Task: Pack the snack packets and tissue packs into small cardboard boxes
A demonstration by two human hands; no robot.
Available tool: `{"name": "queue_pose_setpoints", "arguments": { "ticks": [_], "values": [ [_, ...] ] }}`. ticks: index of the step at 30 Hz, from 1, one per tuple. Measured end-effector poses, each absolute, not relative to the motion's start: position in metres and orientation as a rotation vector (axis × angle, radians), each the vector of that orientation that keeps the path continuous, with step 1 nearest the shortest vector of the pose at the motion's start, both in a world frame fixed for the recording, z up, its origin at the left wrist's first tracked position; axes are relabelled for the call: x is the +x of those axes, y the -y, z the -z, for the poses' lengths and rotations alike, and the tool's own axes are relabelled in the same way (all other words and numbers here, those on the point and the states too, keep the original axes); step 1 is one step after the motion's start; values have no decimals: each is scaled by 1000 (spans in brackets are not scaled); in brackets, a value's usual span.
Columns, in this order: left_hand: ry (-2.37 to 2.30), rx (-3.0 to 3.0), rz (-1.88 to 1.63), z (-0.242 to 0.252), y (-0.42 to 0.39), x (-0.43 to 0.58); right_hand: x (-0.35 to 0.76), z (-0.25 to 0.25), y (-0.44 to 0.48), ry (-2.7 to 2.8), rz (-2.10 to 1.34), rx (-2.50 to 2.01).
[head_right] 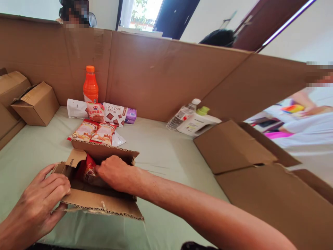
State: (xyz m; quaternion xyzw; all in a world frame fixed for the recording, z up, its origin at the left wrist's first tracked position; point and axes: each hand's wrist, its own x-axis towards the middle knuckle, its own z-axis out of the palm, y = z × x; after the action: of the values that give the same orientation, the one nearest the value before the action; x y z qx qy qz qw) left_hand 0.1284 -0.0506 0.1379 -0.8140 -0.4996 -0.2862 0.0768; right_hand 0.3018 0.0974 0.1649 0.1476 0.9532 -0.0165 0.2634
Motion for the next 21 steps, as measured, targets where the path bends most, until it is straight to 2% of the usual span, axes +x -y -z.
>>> {"name": "queue_pose_setpoints", "arguments": {
  "ticks": [3, 5, 7, 9, 12, 14, 18, 21],
  "values": [
    [1490, -2415, 954, -133, 51, 127, 314, -180, -98, -2620, 121, 412],
    [1504, -2407, 1021, -130, 52, 126, 329, -197, -103, -2856, 295, 449],
    [1526, -2432, 1067, -129, 52, 124, 348, -210, -118, -3183, 527, 619],
    [1533, -2460, 1096, -133, 51, 123, 363, -211, -144, -3372, 763, 974],
    [1509, -2477, 1097, -140, 48, 122, 367, -179, -193, -3119, 1272, 1497],
    [1518, -2481, 1075, -142, 46, 120, 359, -145, -220, -2812, 1579, 1643],
    [1520, -2489, 1008, -146, 44, 115, 338, -91, -243, -2625, 1735, 1640],
    [1431, -2550, 880, -157, 37, 112, 334, -82, -236, -2624, 1800, 1625]
  ]
}}
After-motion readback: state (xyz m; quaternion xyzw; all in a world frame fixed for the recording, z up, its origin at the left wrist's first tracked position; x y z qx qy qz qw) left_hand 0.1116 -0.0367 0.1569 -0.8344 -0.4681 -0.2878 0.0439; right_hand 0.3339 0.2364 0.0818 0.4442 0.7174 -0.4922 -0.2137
